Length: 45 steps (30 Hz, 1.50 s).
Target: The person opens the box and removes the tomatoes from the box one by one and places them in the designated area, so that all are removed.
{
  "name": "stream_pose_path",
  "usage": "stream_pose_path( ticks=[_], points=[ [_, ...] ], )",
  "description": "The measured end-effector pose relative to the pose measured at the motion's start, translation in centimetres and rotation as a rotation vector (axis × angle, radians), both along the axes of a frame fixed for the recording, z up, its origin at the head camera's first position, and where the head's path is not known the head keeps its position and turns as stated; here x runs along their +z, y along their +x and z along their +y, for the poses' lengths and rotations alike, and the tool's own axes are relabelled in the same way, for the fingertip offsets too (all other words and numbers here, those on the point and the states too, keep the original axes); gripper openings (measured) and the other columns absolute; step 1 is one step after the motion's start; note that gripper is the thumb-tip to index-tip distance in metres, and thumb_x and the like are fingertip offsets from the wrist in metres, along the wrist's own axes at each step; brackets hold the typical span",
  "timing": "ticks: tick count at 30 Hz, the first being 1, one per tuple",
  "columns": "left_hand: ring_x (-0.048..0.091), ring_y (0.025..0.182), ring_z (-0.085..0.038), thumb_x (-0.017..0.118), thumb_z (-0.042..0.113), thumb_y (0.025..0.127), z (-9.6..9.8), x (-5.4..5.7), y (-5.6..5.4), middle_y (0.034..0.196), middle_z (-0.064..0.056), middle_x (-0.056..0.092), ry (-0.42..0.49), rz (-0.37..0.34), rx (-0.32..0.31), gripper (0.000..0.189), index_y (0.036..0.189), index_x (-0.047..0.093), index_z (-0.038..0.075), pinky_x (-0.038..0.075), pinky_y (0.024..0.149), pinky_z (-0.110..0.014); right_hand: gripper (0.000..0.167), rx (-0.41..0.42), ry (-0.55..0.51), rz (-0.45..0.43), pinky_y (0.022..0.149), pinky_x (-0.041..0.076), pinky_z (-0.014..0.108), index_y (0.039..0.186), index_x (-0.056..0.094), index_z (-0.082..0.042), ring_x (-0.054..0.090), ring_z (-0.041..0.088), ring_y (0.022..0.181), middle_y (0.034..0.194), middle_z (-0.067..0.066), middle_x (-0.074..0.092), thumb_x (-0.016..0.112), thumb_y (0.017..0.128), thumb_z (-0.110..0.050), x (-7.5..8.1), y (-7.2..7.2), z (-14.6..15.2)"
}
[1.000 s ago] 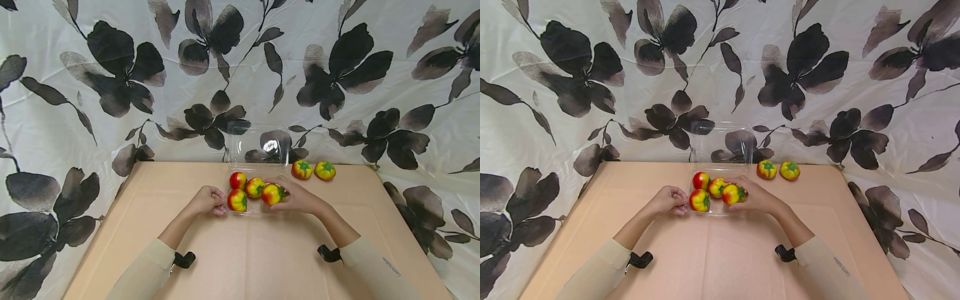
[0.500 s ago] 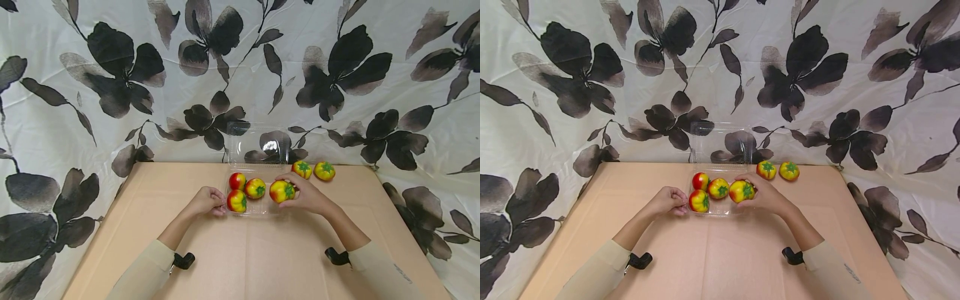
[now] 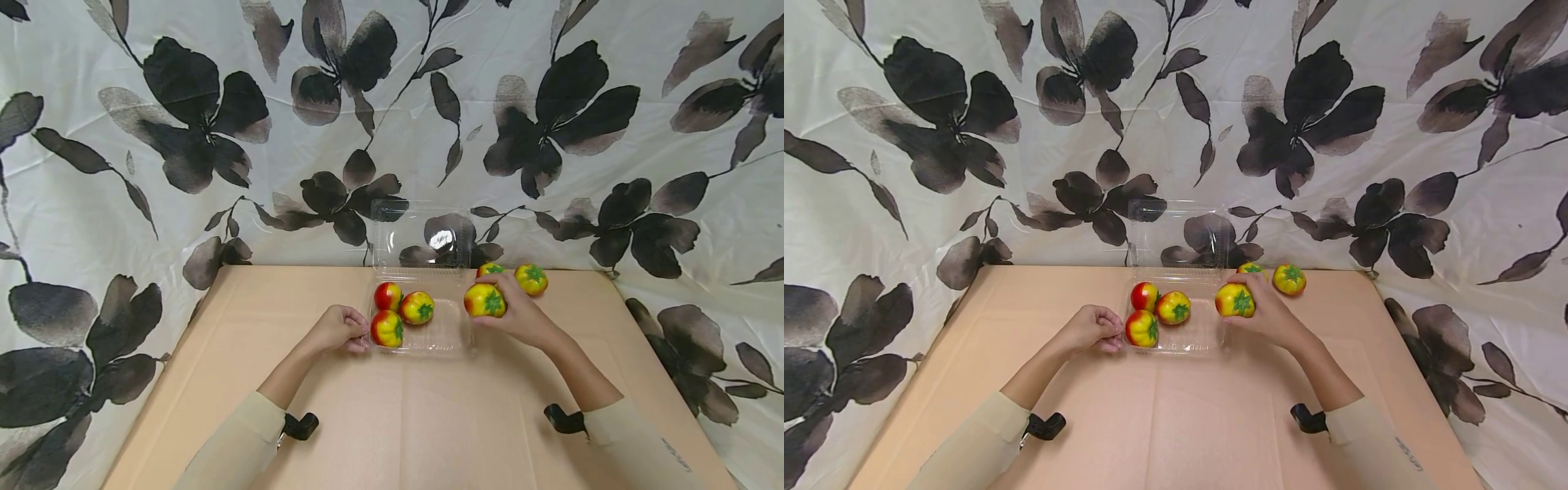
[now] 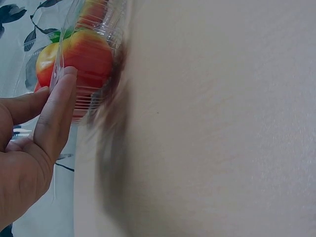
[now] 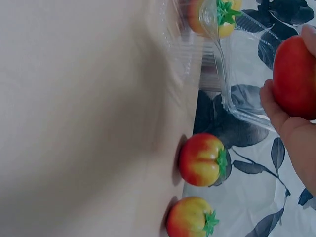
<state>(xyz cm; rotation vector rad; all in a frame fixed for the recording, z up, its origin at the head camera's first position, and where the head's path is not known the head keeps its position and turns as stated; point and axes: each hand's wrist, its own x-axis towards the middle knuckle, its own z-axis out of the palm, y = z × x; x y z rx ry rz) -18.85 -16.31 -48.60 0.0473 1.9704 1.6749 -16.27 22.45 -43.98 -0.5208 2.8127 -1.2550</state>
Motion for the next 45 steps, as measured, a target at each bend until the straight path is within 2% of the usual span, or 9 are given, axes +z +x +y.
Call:
stream_pose_path(
  ticks=[4,8,13,21,30,38,45],
  points=[
    [0.072,0.062,-0.020,0.062,-0.008,0.097,0.0,0.0,0.0,0.074,-0.011,0.068,-0.003,-0.002,0.005,0.014,0.107,0.059,-0.017,0.067,0.064,-0.036,0.075,-0.037,-0.007,-0.048,0.095,0.054,0.037,0.146,0.040,-0.012,0.050,0.033,0.118,0.141,0.017,0.042,0.085,0.087,-0.024,0.1,0.0,0.7],
    [0.072,0.062,-0.020,0.063,-0.008,0.098,0.0,0.1,-0.1,0.075,-0.013,0.069,-0.006,0.005,0.003,0.014,0.107,0.060,-0.017,0.067,0.063,-0.035,0.077,-0.057,-0.026,-0.085,0.091,0.054,0.032,0.149,0.035,-0.012,0.051,0.035,0.115,0.141,0.019,0.041,0.083,0.089,-0.021,0.3,-0.1,1.5],
    [0.072,0.062,-0.020,0.063,-0.007,0.098,0.1,0.2,-0.1,0.076,-0.014,0.069,-0.010,0.010,-0.001,0.016,0.108,0.059,-0.018,0.067,0.064,-0.036,0.077,-0.083,0.003,-0.062,0.088,0.051,0.027,0.147,0.033,-0.006,0.049,0.035,0.114,0.142,0.020,0.039,0.083,0.089,-0.018,0.8,-0.2,2.5],
    [0.072,0.063,-0.020,0.061,-0.008,0.098,0.1,0.0,-0.1,0.074,-0.011,0.068,-0.015,0.019,-0.001,0.014,0.108,0.059,-0.018,0.067,0.065,-0.036,0.082,-0.107,-0.002,-0.042,0.085,0.043,0.009,0.146,0.030,0.002,0.044,0.036,0.117,0.141,0.026,0.033,0.080,0.081,-0.005,1.6,-0.2,4.8],
    [0.073,0.064,-0.021,0.062,-0.008,0.098,0.0,0.0,-0.1,0.075,-0.011,0.068,-0.017,0.012,0.011,0.012,0.106,0.060,-0.016,0.067,0.065,-0.036,0.082,-0.159,0.022,-0.037,0.084,0.039,0.003,0.152,0.025,0.000,0.043,0.038,0.120,0.143,0.027,0.034,0.078,0.092,-0.012,1.9,-0.4,7.6],
    [0.072,0.064,-0.021,0.062,-0.008,0.098,0.0,0.0,-0.1,0.076,-0.012,0.069,-0.025,0.008,0.018,0.013,0.107,0.061,-0.017,0.067,0.063,-0.034,0.083,-0.211,-0.008,-0.023,0.083,0.036,-0.006,0.154,0.020,0.003,0.045,0.041,0.122,0.144,0.031,0.035,0.075,0.096,-0.018,2.0,-0.8,9.8],
    [0.073,0.065,-0.020,0.062,-0.008,0.098,0.0,-0.2,-0.1,0.076,-0.012,0.070,-0.007,0.015,0.009,0.017,0.110,0.059,-0.019,0.067,0.064,-0.034,0.082,-0.271,0.019,0.019,0.082,0.035,-0.008,0.155,0.021,0.004,0.043,0.041,0.123,0.146,0.032,0.034,0.075,0.096,-0.017,2.9,-1.1,11.3]
  ],
)
